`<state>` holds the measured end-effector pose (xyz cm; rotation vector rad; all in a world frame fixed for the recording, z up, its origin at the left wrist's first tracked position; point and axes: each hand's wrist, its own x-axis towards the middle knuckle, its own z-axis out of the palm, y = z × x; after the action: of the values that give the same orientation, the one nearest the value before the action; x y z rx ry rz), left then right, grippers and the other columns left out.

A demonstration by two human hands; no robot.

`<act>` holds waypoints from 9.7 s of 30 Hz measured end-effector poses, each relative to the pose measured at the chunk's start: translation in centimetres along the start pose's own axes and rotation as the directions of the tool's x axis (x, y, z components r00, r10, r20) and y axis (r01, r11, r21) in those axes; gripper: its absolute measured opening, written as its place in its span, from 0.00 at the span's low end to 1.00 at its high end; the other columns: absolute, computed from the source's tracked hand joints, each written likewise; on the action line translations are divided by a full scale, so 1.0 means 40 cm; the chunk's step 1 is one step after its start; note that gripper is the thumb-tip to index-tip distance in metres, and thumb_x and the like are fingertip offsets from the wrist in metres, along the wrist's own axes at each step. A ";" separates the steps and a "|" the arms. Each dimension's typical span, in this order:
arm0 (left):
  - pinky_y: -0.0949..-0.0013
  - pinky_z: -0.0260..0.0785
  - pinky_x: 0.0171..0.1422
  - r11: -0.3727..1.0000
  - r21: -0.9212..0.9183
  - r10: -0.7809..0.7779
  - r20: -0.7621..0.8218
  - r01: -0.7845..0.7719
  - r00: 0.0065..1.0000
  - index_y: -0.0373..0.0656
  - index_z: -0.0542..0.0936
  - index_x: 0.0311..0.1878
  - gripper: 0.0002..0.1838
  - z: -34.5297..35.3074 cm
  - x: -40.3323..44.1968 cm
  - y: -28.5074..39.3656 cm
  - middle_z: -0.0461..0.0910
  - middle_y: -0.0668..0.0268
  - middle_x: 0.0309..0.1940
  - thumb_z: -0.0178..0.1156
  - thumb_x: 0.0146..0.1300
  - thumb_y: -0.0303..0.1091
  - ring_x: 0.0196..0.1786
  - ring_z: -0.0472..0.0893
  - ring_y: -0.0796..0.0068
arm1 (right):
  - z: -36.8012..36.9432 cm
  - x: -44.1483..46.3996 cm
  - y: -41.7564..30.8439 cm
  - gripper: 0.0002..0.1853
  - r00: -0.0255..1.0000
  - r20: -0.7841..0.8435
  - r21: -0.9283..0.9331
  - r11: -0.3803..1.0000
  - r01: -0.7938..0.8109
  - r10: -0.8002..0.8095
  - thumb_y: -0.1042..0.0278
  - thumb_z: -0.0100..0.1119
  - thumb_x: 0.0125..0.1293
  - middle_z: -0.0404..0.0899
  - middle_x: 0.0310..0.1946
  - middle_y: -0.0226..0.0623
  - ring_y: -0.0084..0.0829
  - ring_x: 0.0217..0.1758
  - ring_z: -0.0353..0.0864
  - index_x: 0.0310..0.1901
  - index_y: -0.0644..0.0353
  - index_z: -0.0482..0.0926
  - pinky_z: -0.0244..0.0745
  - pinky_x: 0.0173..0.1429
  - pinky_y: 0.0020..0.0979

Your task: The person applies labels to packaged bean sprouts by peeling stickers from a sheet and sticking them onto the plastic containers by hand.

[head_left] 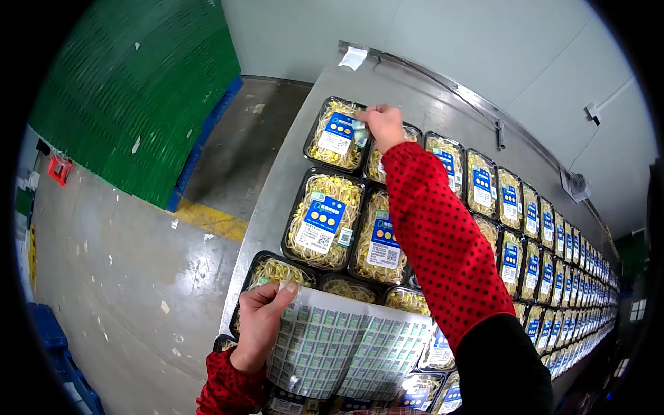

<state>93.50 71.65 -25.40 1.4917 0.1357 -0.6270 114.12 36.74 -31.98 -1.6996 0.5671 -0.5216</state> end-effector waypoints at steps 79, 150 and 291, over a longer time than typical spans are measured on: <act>0.75 0.71 0.39 0.886 0.169 0.461 -0.235 -0.431 0.856 0.33 0.83 0.38 0.06 1.862 -1.242 -0.389 0.84 0.64 0.30 0.64 0.57 0.22 0.30 0.79 0.81 | -2.733 -1.075 -0.087 0.24 0.681 0.728 -0.083 0.976 0.203 -0.079 0.74 0.63 0.59 0.80 0.27 0.32 0.18 0.28 0.73 0.56 0.66 0.68 0.70 0.33 0.24; 0.80 0.61 0.33 0.976 0.065 0.216 -0.168 -0.208 0.962 0.36 0.82 0.30 0.03 2.029 -0.898 -0.550 0.80 0.74 0.24 0.68 0.54 0.21 0.26 0.70 0.89 | -2.594 -0.189 0.459 0.14 0.941 -0.324 -0.314 0.927 -0.204 0.097 0.65 0.71 0.49 0.81 0.21 0.40 0.30 0.22 0.78 0.24 0.71 0.82 0.72 0.30 0.33; 0.75 0.70 0.41 0.957 0.182 0.188 0.195 -0.224 0.963 0.35 0.82 0.37 0.10 3.076 -1.039 -0.655 0.83 0.67 0.30 0.67 0.49 0.20 0.31 0.78 0.82 | -4.118 -0.243 0.728 0.21 0.919 -0.375 -0.749 0.624 -0.223 -0.121 0.74 0.70 0.40 0.81 0.30 0.42 0.40 0.30 0.81 0.41 0.66 0.79 0.77 0.37 0.36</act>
<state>10.84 -31.53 -16.76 1.6130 -0.2256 -0.6129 1.89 -87.63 -29.60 -2.4197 1.2865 -0.6270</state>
